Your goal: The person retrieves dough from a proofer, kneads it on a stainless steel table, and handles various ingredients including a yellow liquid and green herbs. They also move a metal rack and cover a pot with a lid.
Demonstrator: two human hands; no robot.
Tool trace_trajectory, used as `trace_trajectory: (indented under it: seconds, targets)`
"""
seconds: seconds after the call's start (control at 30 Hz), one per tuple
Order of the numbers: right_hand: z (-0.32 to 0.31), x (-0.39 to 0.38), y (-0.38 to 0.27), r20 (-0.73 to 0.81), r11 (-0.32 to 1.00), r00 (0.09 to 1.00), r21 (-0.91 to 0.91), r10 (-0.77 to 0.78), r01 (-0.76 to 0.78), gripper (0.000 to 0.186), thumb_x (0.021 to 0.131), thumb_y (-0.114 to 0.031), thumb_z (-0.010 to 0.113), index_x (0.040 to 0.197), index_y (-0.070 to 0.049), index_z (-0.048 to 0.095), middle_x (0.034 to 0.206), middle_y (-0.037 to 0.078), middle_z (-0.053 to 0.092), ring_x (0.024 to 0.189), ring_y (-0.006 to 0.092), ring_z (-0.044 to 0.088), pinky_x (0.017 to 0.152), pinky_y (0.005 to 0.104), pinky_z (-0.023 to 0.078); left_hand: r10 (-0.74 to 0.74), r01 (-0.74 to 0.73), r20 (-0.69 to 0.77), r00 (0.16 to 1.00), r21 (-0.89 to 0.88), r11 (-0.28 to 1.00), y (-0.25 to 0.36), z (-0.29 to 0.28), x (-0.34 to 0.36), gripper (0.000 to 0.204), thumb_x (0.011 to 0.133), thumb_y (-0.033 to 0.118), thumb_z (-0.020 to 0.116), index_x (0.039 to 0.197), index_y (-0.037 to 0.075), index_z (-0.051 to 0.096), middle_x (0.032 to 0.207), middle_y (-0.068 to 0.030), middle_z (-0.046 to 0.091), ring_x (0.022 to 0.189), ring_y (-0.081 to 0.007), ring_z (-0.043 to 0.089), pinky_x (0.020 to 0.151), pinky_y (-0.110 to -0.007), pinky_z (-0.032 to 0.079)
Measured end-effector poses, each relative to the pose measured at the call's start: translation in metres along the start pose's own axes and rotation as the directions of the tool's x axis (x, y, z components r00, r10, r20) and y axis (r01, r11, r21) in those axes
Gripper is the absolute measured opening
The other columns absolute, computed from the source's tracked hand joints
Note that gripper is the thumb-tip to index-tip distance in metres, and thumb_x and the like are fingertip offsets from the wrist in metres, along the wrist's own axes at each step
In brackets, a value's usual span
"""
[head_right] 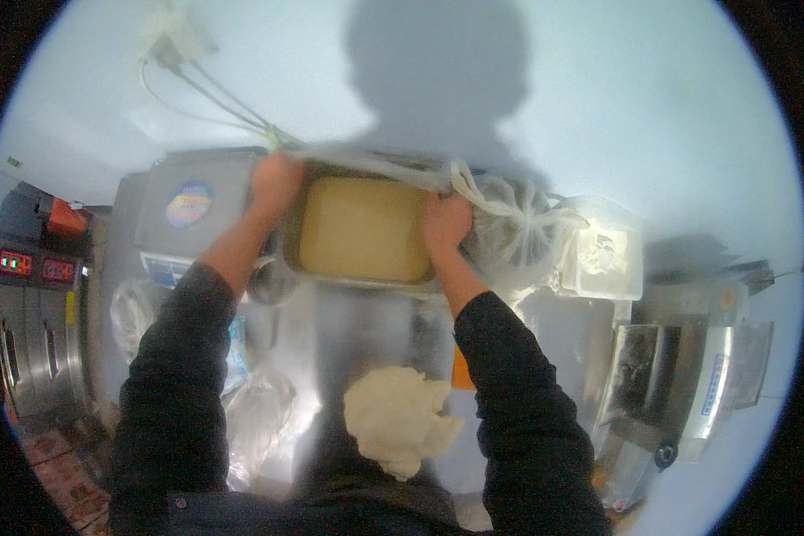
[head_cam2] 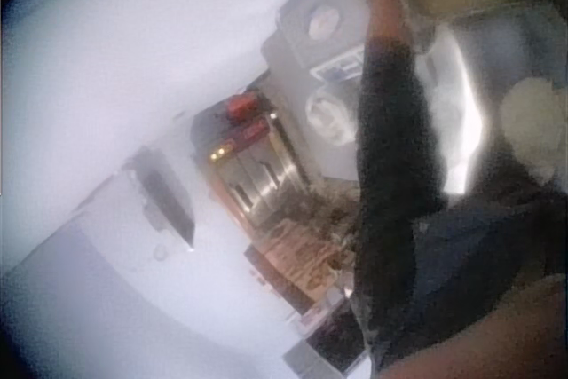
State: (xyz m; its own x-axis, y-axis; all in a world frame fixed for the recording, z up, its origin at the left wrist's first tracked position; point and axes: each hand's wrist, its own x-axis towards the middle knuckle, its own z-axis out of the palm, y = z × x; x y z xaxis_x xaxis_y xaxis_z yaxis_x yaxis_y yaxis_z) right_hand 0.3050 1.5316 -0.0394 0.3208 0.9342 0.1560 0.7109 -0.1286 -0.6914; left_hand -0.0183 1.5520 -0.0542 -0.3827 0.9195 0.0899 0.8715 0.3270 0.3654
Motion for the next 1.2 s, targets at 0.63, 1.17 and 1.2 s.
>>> trace_trajectory:
  seconds: [0.63,1.17,1.2]
  targets:
    - [0.075,0.08,0.018,0.532,0.455,0.803,0.665,0.267,-0.592,0.047,0.087,-0.02,0.055,0.129,0.002,0.057,0.113,0.016,0.061,0.108,0.0314,0.056,0.101,0.0404,0.044,-0.234,0.717,0.689,0.685,-0.695,0.053,-0.042,0.045,0.046,0.046,0.083,0.013,0.075,0.12,-0.009,0.06,0.107,-0.0198,0.069,0.088,-0.0312,0.07,0.075,-0.049,0.058]
    - [-0.027,0.041,0.015,0.216,0.98,0.959,0.035,0.185,-0.197,0.06,0.095,-0.035,0.062,0.141,0.002,0.049,0.132,0.029,0.057,0.124,0.0431,0.054,0.108,0.0449,0.042,-0.253,0.293,0.158,0.954,-0.33,0.898,0.02,0.066,-0.025,0.069,0.085,0.039,0.071,0.137,-0.004,0.055,0.135,-0.0268,0.057,0.124,-0.0426,0.056,0.106,-0.05,0.044]
    - [-0.034,0.021,0.007,0.232,0.991,0.967,0.049,0.107,-0.122,0.062,0.095,-0.036,0.062,0.142,0.002,0.049,0.133,0.03,0.057,0.125,0.0439,0.054,0.108,0.0452,0.042,-0.245,0.262,0.093,0.965,-0.336,0.905,0.022,0.051,-0.036,0.067,0.085,0.037,0.071,0.137,-0.003,0.055,0.136,-0.026,0.057,0.124,-0.0426,0.055,0.107,-0.05,0.043]
